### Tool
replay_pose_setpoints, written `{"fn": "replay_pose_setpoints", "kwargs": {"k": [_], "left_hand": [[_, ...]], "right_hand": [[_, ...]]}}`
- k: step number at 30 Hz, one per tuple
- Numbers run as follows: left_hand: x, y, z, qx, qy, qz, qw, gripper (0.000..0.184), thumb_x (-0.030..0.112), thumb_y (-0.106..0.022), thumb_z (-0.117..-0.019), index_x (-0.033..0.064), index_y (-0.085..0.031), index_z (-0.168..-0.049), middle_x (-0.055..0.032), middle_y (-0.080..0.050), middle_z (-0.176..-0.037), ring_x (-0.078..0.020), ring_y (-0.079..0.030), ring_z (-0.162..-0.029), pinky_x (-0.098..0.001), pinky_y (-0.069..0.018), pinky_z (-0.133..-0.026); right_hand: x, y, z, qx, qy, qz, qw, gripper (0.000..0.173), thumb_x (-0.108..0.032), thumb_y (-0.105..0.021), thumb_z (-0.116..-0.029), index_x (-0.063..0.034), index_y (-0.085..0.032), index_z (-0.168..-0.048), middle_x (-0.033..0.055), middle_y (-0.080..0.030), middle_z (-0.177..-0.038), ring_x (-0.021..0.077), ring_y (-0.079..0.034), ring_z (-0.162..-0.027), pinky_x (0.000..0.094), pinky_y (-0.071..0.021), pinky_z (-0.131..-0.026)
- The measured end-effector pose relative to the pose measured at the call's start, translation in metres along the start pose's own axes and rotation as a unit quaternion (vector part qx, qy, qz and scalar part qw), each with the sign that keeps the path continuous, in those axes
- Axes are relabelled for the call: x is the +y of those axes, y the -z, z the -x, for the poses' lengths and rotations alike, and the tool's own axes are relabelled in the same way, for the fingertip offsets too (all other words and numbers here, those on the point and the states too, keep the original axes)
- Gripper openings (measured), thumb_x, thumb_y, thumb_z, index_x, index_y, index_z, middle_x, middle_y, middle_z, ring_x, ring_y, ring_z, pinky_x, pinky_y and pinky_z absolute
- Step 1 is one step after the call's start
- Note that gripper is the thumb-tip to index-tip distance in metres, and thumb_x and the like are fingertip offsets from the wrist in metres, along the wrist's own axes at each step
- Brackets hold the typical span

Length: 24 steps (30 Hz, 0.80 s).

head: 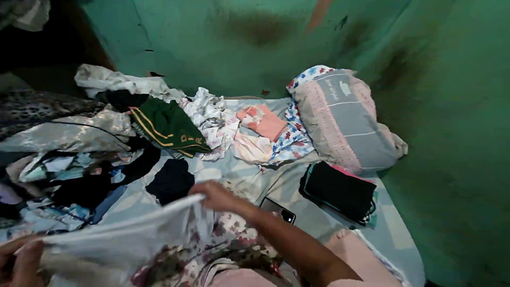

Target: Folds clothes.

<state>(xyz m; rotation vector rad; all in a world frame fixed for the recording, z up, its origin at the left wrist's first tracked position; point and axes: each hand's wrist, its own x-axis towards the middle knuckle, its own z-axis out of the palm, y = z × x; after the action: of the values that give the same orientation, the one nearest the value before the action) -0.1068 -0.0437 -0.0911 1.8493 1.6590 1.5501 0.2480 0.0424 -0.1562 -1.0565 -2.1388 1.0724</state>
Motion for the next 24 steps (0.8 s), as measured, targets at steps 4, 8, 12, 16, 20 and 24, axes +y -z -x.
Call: {"fn": "replay_pose_setpoints", "kwargs": {"k": [4, 8, 12, 16, 20, 24], "left_hand": [[-0.015, 0.003, -0.001, 0.013, 0.035, 0.040, 0.999, 0.008, 0.007, -0.051, -0.1015, 0.0041, -0.059, -0.104, 0.0173, -0.063, -0.093, 0.0087, -0.061, -0.085, -0.0164, -0.0543, -0.081], [-0.033, -0.004, 0.019, -0.073, 0.006, 0.063, 0.995, 0.012, 0.019, -0.057, -0.1027, 0.0191, -0.069, -0.105, 0.0205, -0.067, -0.107, 0.0080, -0.062, -0.101, -0.0171, -0.0535, -0.089], [-0.063, -0.018, 0.064, -0.260, 0.120, -0.058, 0.956, 0.022, 0.010, -0.059, -0.0965, -0.0088, -0.070, -0.103, -0.0192, -0.068, -0.114, -0.0234, -0.066, -0.106, -0.0407, -0.0550, -0.092], [-0.065, -0.062, 0.101, -0.429, 0.271, -0.140, 0.850, 0.021, 0.006, -0.066, -0.0973, -0.0044, -0.070, -0.114, -0.0243, -0.068, -0.119, -0.0400, -0.066, -0.112, -0.0586, -0.0506, -0.100], [-0.037, -0.115, 0.115, -0.467, 0.236, -0.097, 0.847, 0.022, 0.006, -0.064, -0.0981, -0.0039, -0.070, -0.117, -0.0225, -0.068, -0.120, -0.0371, -0.066, -0.113, -0.0531, -0.0509, -0.101], [0.005, -0.176, 0.126, -0.496, 0.160, 0.002, 0.853, 0.026, 0.013, -0.068, -0.0960, 0.0002, -0.071, -0.118, -0.0191, -0.069, -0.119, -0.0332, -0.066, -0.114, -0.0506, -0.0516, -0.101]], "right_hand": [[0.001, 0.068, -0.004, 0.190, 0.106, -0.019, 0.976, 0.021, 0.010, -0.066, -0.0852, 0.0075, -0.072, -0.106, 0.0182, -0.072, -0.105, 0.0227, -0.069, -0.097, 0.0387, -0.0568, -0.089], [0.011, 0.091, 0.032, 0.126, 0.154, -0.003, 0.980, 0.015, 0.000, -0.068, -0.0829, 0.0040, -0.073, -0.096, 0.0107, -0.072, -0.096, 0.0132, -0.068, -0.090, 0.0316, -0.0572, -0.083], [0.032, 0.057, 0.084, -0.105, 0.002, 0.041, 0.994, 0.022, 0.009, -0.066, -0.0854, 0.0030, -0.075, -0.105, 0.0199, -0.073, -0.105, 0.0332, -0.070, -0.101, 0.0523, -0.0539, -0.094], [0.070, 0.001, 0.122, -0.271, -0.145, 0.127, 0.943, 0.030, 0.006, -0.066, -0.0893, -0.0007, -0.072, -0.118, 0.0240, -0.067, -0.121, 0.0443, -0.063, -0.115, 0.0641, -0.0484, -0.097], [0.086, -0.019, 0.136, -0.259, -0.158, 0.119, 0.945, 0.030, 0.007, -0.064, -0.0892, 0.0007, -0.071, -0.118, 0.0243, -0.066, -0.121, 0.0443, -0.063, -0.114, 0.0639, -0.0499, -0.095], [0.060, -0.019, 0.128, -0.158, -0.049, 0.136, 0.977, 0.022, 0.000, -0.069, -0.0899, 0.0016, -0.072, -0.112, 0.0236, -0.070, -0.110, 0.0417, -0.068, -0.105, 0.0581, -0.0545, -0.092]]}}
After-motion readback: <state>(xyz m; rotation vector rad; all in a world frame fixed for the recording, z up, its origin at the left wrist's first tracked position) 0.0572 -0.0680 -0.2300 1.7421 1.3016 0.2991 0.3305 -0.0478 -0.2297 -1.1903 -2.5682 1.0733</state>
